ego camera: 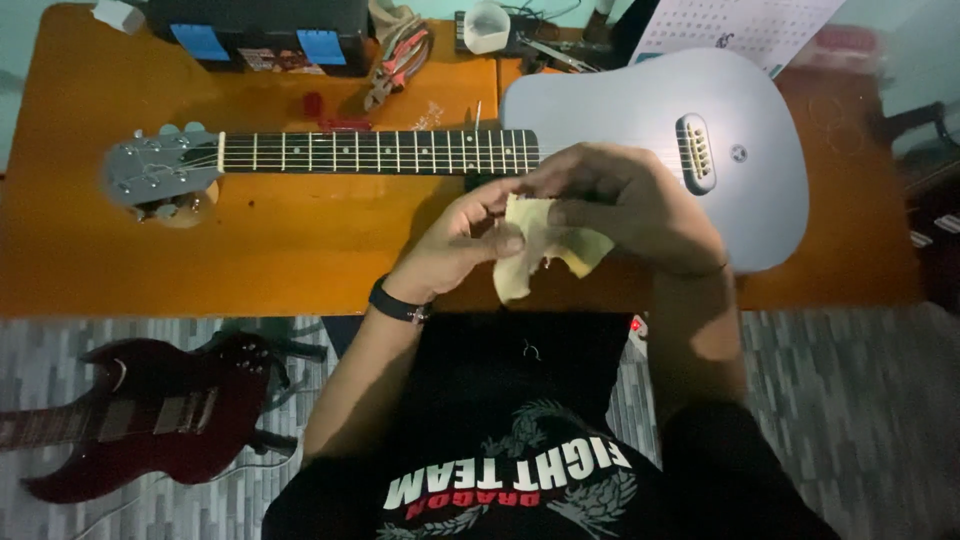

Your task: The person installs a new string on a silver acoustic guitar. They thread the string through the bridge, wind it onto the tuning peg, trim the excess with a red tool, and wipe the fretboard and body with a cloth.

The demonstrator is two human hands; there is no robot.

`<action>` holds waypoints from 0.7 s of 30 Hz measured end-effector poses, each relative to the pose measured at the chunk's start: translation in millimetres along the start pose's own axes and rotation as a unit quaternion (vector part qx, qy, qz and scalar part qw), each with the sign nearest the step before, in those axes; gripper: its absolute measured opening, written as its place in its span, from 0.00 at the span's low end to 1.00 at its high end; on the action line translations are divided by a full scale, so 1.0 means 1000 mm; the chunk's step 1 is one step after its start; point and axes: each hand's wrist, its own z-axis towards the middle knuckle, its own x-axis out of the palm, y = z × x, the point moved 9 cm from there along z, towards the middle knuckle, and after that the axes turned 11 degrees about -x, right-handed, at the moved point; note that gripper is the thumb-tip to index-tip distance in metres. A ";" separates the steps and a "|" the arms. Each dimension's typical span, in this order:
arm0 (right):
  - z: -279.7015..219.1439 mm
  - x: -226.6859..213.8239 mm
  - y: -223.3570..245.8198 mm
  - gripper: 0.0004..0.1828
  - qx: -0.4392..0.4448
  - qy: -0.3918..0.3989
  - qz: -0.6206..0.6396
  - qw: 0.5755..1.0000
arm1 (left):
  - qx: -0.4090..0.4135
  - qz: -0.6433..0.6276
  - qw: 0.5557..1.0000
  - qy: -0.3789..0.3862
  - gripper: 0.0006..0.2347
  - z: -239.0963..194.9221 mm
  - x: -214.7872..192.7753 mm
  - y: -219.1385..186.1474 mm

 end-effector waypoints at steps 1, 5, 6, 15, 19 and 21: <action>0.006 0.000 -0.003 0.16 0.014 0.034 -0.055 0.998 | -0.005 0.111 0.993 -0.046 0.22 -0.001 -0.004 -0.010; 0.049 -0.008 -0.004 0.10 -0.117 0.096 -0.140 0.979 | 0.015 0.298 0.947 -0.120 0.05 0.003 -0.045 -0.062; 0.058 -0.011 -0.010 0.10 -0.117 0.098 -0.138 0.979 | 0.014 0.298 0.947 -0.123 0.05 0.008 -0.053 -0.072; 0.097 0.058 0.006 0.04 -0.353 0.105 -0.301 0.880 | 0.276 0.726 0.565 -0.278 0.16 -0.063 -0.050 -0.150; 0.077 0.100 -0.012 0.11 -0.305 0.157 -0.305 0.888 | 0.216 0.723 0.586 -0.295 0.11 -0.099 -0.084 -0.097; 0.071 0.096 -0.028 0.14 -0.289 0.108 -0.295 0.904 | 0.230 0.704 0.597 -0.307 0.14 -0.118 -0.092 -0.080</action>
